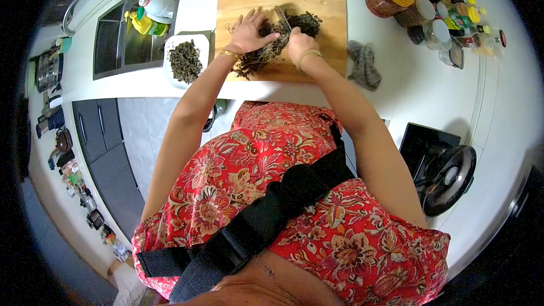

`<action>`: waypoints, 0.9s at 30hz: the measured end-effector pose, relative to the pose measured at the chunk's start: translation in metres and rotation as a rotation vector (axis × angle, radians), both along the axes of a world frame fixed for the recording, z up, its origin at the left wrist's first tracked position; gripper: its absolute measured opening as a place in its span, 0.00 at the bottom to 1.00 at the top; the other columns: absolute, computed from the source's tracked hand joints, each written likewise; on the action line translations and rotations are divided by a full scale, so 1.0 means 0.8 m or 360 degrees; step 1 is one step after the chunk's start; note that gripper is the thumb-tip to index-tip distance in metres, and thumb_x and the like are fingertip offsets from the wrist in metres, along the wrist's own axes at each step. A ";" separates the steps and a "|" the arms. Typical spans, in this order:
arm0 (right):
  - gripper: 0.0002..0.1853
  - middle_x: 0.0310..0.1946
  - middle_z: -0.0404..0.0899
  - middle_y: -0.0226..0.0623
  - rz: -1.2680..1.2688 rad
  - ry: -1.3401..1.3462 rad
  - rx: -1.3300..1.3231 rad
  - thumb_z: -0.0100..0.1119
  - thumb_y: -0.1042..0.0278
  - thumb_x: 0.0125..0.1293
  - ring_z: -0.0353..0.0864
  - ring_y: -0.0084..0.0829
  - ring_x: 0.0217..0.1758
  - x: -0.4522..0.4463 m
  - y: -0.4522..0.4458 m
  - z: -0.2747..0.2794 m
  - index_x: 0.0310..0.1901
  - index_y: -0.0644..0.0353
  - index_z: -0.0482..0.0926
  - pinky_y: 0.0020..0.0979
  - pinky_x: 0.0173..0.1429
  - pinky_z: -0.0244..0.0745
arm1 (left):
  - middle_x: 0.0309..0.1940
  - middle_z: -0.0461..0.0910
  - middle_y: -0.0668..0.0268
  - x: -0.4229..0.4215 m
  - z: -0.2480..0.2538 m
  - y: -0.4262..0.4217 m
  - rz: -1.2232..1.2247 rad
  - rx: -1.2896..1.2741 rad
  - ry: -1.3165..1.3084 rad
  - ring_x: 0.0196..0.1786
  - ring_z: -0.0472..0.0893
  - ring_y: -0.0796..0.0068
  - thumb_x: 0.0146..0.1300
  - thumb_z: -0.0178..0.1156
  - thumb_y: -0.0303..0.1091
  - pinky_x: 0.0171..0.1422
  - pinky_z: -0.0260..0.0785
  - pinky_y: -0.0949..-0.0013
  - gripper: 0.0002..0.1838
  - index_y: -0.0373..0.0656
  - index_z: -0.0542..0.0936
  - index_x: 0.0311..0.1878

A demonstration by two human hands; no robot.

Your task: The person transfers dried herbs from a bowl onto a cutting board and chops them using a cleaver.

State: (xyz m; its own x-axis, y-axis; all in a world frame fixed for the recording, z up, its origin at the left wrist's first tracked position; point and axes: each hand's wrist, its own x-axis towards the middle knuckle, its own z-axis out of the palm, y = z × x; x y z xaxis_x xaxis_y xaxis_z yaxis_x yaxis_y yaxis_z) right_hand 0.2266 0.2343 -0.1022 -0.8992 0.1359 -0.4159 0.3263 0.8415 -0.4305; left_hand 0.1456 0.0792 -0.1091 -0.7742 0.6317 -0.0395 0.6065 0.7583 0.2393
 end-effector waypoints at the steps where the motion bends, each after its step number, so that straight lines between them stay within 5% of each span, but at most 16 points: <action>1: 0.11 0.33 0.77 0.56 0.0009 -0.0005 -0.0002 0.43 0.74 0.61 0.79 0.49 0.39 0.000 0.000 0.002 0.43 0.70 0.67 0.43 0.43 0.74 | 0.66 0.56 0.56 0.001 0.005 0.005 -0.0013 -0.0134 -0.0249 0.70 0.53 0.60 0.47 0.54 0.70 0.71 0.43 0.52 0.47 0.48 0.60 0.65; 5: 0.10 0.34 0.77 0.56 -0.0015 0.0021 -0.0012 0.43 0.74 0.60 0.79 0.50 0.40 0.003 -0.001 -0.001 0.42 0.70 0.67 0.44 0.44 0.74 | 0.56 0.68 0.59 0.014 -0.030 0.000 -0.0004 -0.0001 -0.0030 0.57 0.68 0.56 0.46 0.58 0.65 0.59 0.60 0.54 0.39 0.49 0.69 0.57; 10: 0.10 0.34 0.77 0.57 -0.0036 0.0028 -0.0029 0.43 0.74 0.60 0.78 0.51 0.41 0.003 -0.002 0.001 0.41 0.69 0.67 0.45 0.45 0.73 | 0.48 0.71 0.61 0.032 -0.032 0.005 -0.0028 -0.0025 -0.0042 0.51 0.71 0.60 0.53 0.60 0.51 0.54 0.62 0.59 0.30 0.47 0.69 0.57; 18: 0.10 0.34 0.77 0.57 -0.0022 0.0028 -0.0021 0.42 0.74 0.60 0.78 0.51 0.41 0.004 -0.002 0.003 0.41 0.69 0.67 0.45 0.45 0.74 | 0.49 0.69 0.54 0.051 -0.044 0.014 0.0070 0.0061 -0.0027 0.50 0.70 0.54 0.56 0.57 0.41 0.55 0.62 0.58 0.27 0.36 0.66 0.56; 27: 0.11 0.34 0.77 0.58 -0.0030 0.0071 -0.0056 0.45 0.70 0.60 0.79 0.51 0.40 0.005 -0.002 0.000 0.40 0.69 0.67 0.43 0.44 0.74 | 0.59 0.62 0.53 0.072 -0.039 0.022 0.0054 -0.0003 0.0123 0.62 0.61 0.56 0.58 0.55 0.45 0.63 0.53 0.52 0.36 0.36 0.55 0.64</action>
